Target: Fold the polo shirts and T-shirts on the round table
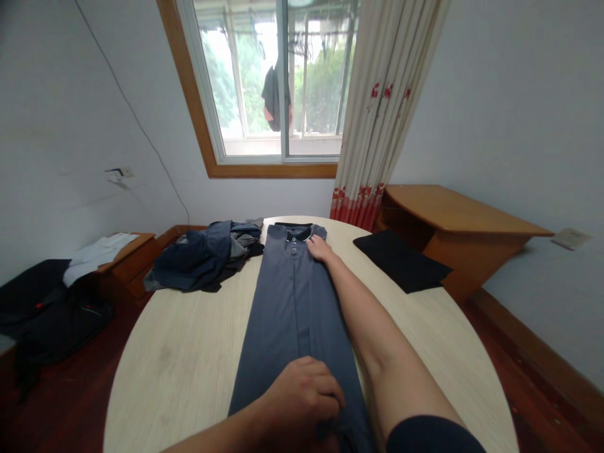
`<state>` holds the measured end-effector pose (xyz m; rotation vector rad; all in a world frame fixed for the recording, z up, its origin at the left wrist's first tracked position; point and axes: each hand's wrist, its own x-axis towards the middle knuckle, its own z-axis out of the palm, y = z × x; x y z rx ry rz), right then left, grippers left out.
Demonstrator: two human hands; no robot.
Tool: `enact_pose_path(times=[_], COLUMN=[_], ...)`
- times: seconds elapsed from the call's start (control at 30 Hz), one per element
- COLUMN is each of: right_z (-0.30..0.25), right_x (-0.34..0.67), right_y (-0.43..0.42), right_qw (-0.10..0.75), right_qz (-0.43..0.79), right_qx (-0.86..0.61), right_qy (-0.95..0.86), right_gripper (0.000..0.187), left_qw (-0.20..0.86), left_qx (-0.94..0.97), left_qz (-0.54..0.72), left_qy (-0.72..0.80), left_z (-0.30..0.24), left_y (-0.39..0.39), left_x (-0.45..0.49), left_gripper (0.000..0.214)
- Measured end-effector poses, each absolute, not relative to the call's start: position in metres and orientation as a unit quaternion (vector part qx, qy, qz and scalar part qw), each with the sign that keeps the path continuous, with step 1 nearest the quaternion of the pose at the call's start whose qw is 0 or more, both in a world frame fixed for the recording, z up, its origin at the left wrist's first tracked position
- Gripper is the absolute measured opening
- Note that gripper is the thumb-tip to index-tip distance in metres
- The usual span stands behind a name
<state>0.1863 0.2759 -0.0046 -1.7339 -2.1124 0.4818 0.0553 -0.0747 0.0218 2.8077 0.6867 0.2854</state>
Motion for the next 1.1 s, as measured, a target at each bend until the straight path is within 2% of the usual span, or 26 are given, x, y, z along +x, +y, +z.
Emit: enact_pose_path(times=[0.23,0.47,0.53,0.67,0.73,0.87,0.97,1.1], right_z=[0.001,-0.008,-0.011,-0.012,-0.012,-0.020,-0.024,-0.017], right_x=[0.179,0.168,0.167,0.171,0.176,0.193,0.208,0.223], right_y=[0.270,0.245,0.233,0.208,0.196,0.176,0.160,0.141], right_qw=[0.129,0.106,0.138,0.265,0.287,0.203,0.137,0.099], right_qz=[0.155,0.109,0.068,-0.005,-0.016,0.016,0.038,0.040], right_qx=[-0.606,-0.587,-0.582,-0.567,-0.562,-0.566,-0.572,-0.560], right_qy=[-0.769,-0.795,-0.798,-0.780,-0.776,-0.799,-0.808,-0.821], right_gripper=[0.053,0.056,0.057,0.052,0.051,0.053,0.058,0.062], left_qw=[0.105,0.145,0.163,0.189,0.195,0.177,0.151,0.162], left_qx=[0.960,0.951,0.943,0.903,0.884,0.884,0.896,0.906], left_qz=[0.094,0.098,0.103,0.155,0.176,0.117,0.079,0.040], left_qy=[0.240,0.256,0.270,0.353,0.387,0.417,0.410,0.390], left_z=[0.021,0.020,0.023,0.029,0.026,0.009,0.001,0.009], left_y=[-0.072,-0.075,-0.074,-0.061,-0.050,-0.042,-0.057,-0.086], left_x=[0.055,0.054,0.051,0.034,0.024,0.018,0.028,0.043], left_gripper=[0.022,0.027,0.028,0.023,0.033,0.058,0.065,0.072])
